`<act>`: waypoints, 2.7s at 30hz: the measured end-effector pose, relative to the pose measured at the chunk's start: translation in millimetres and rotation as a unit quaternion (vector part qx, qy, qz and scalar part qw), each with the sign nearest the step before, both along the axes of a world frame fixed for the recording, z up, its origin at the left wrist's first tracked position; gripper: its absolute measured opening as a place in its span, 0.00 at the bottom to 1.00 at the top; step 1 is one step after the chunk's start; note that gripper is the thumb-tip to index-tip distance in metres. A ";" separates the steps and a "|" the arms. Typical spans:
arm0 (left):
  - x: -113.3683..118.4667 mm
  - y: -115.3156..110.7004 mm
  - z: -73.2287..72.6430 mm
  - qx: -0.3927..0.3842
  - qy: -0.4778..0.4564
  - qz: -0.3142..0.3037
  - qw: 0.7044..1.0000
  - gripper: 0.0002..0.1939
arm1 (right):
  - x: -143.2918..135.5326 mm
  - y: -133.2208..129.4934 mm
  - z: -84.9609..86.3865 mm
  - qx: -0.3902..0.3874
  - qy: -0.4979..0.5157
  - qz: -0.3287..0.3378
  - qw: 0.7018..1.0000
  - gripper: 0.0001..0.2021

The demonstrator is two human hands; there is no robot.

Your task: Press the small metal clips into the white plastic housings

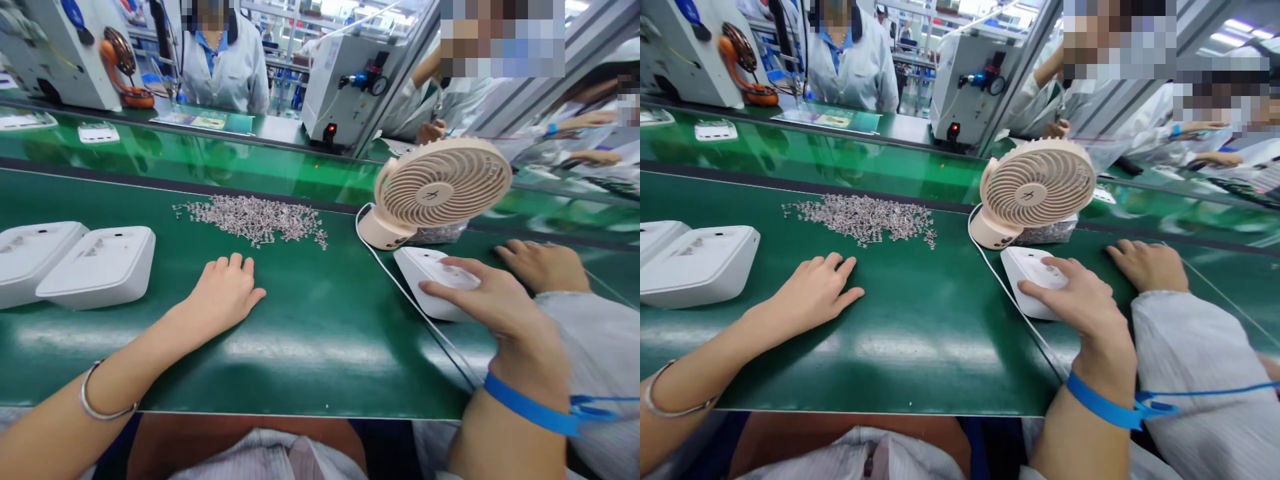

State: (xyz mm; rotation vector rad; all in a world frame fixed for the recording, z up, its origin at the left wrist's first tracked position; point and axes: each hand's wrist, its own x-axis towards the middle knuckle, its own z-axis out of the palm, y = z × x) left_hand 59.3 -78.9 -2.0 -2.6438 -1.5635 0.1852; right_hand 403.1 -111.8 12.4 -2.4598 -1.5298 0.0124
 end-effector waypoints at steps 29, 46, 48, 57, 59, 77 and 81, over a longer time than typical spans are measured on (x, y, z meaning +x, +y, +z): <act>38.0 -25.7 -10.3 0.368 -0.317 -0.330 0.810 0.10 | -127.7 -17.7 -9.1 0.171 0.326 0.431 0.824 0.07; 40.6 -41.6 -24.2 0.182 -0.264 -0.268 0.909 0.29 | -119.0 -12.7 -15.7 0.180 0.444 0.333 0.812 0.06; 38.1 -42.8 -24.7 0.115 -0.277 -0.267 0.916 0.34 | -118.1 -11.5 -17.3 0.181 0.465 0.309 0.810 0.05; 28.8 -40.6 -10.9 -0.051 -0.297 -0.253 0.920 0.27 | -112.2 -8.1 -19.9 0.182 0.457 0.327 0.807 0.01; 19.3 -31.6 -1.5 -0.059 -0.255 -0.255 0.931 0.22 | -112.6 -7.5 -20.8 0.183 0.444 0.327 0.814 0.02; 11.5 -42.2 4.0 -0.060 -0.191 -0.188 0.962 0.45 | -126.1 -12.1 -23.8 0.129 0.312 0.432 0.836 0.06; 12.7 -46.1 0.0 -0.028 -0.156 -0.199 0.967 0.40 | -130.2 -16.3 -27.3 0.137 0.245 0.448 0.849 0.07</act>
